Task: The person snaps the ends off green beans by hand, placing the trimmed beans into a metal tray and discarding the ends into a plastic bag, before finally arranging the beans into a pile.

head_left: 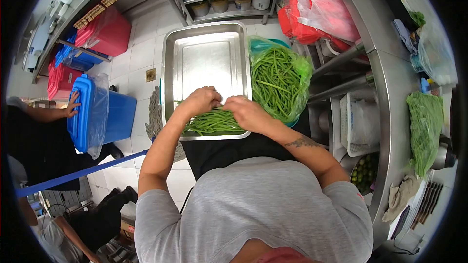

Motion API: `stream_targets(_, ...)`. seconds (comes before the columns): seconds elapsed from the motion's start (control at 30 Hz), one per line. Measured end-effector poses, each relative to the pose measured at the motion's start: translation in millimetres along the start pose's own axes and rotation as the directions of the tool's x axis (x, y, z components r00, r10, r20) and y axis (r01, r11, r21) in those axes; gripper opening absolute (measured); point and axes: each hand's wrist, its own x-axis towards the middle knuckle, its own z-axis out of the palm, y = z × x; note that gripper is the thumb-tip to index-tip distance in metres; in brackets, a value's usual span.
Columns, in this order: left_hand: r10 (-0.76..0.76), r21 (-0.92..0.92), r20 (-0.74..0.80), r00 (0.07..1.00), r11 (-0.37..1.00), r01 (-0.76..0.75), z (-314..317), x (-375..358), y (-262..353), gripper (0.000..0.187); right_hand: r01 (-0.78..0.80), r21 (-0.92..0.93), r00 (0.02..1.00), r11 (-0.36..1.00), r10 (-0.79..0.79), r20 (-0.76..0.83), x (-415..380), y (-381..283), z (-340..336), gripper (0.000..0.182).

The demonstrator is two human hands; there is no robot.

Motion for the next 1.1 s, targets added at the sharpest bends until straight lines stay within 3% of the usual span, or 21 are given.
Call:
stream_targets(0.03, 0.003, 0.035, 0.014, 1.000, 0.999, -0.003, -3, 4, 4, 0.007, -0.043, -0.022, 0.998, 0.999, 0.042, -0.037, -4, 1, -15, 0.031)
stream_targets(0.07, 0.020, 0.044, -0.020, 1.000, 0.999, -0.020, -7, 12, 4, 0.010, -0.068, -0.095, 0.981, 0.993, 0.049, -0.189, -7, 7, -29, 0.028)
stream_targets(0.17, 0.076, 0.003, -0.215, 0.974, 0.997, -0.077, -18, 42, 35, 0.020, -0.259, -0.333, 0.870, 0.907, 0.069, -0.489, -17, 31, -72, 0.026)
stream_targets(0.23, 0.182, 0.010, -0.198, 0.963, 0.983, -0.184, -14, 65, 64, 0.027, -0.405, -0.036, 0.762, 0.914, 0.315, -0.566, -26, 50, -87, 0.024)
stream_targets(0.33, 0.384, 0.046, 0.024, 0.923, 0.922, -0.385, 13, 99, 100, 0.032, -0.553, 0.184, 0.713, 0.812, 0.576, -0.399, -40, 58, -104, 0.022)
stream_targets(0.37, 0.424, 0.063, 0.123, 0.898, 0.899, -0.433, 25, 106, 108, 0.034, -0.565, 0.097, 0.746, 0.819, 0.557, -0.364, -42, 56, -104, 0.022)
stream_targets(0.47, 0.419, 0.261, 0.146, 0.896, 0.857, -0.444, 50, 111, 123, 0.032, -0.555, -0.161, 0.823, 0.816, 0.509, -0.253, -57, 45, -106, 0.025)
stream_targets(0.53, 0.364, 0.295, 0.296, 0.883, 0.845, -0.447, 35, 110, 132, 0.034, -0.510, -0.319, 0.860, 0.799, 0.471, -0.196, -66, 41, -108, 0.030)
stream_targets(0.57, 0.329, 0.312, 0.368, 0.869, 0.837, -0.449, 30, 109, 136, 0.034, -0.513, -0.316, 0.858, 0.798, 0.485, -0.169, -70, 38, -109, 0.032)
stream_targets(0.67, 0.384, 0.356, 0.317, 0.867, 0.800, -0.484, 50, 109, 129, 0.030, -0.520, -0.295, 0.852, 0.802, 0.514, -0.102, -74, 35, -111, 0.038)
stream_targets(0.8, 0.429, 0.399, 0.404, 0.808, 0.713, -0.577, 59, 111, 137, 0.024, -0.505, -0.285, 0.858, 0.815, 0.508, -0.070, -76, 36, -106, 0.048)
stream_targets(0.97, 0.399, 0.002, 0.088, 0.913, 0.916, -0.401, 39, 106, 120, 0.029, -0.490, -0.237, 0.871, 0.839, 0.482, -0.094, -84, 31, -105, 0.062)
stream_targets(1.1, 0.295, -0.401, -0.141, 0.945, 0.856, -0.327, 25, 103, 105, 0.031, -0.458, -0.280, 0.887, 0.844, 0.452, -0.089, -83, 30, -100, 0.068)
